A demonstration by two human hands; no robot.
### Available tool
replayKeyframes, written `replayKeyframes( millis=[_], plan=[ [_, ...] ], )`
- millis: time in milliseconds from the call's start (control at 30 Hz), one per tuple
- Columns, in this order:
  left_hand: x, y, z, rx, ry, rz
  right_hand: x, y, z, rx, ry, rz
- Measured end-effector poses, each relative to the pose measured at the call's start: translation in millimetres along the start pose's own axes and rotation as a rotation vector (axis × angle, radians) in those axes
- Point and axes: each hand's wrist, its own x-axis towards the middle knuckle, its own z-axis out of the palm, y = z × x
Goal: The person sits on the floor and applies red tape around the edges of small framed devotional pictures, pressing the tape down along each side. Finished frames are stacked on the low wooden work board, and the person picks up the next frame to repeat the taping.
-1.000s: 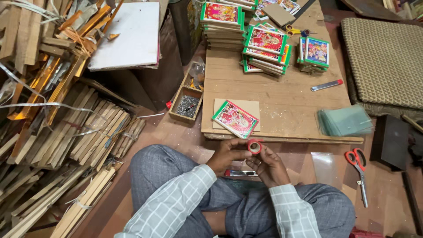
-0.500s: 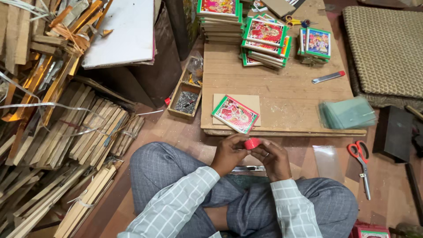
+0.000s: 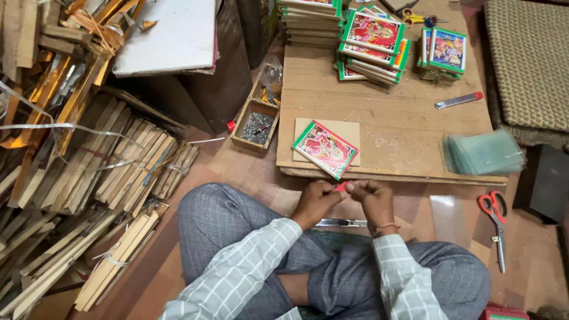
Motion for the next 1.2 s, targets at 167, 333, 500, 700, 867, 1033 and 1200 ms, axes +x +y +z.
replayKeyframes(
  millis=[167,333,500,700,867,1033,1200],
  plan=[
    [10,-1,6,0.273,0.302,0.161,28,1,15,0.026,0.086,0.047],
    [13,5,11,0.175,0.347,-0.214,41,4,24,-0.053,0.097,0.041],
    [20,0,19,0.089,0.478,-0.162,51,1,24,0.01,0.108,0.075],
    [30,-14,26,-0.168,0.471,-0.028,58,0,28,-0.062,0.113,0.069],
    [34,-12,25,-0.195,0.444,-0.129,61,-3,32,-0.036,0.12,0.063],
    [37,-9,25,-0.187,0.432,-0.162,62,-6,33,-0.04,0.123,0.064],
    [39,-15,25,-0.234,0.432,-0.143,63,-4,36,-0.065,0.143,0.014]
  ],
)
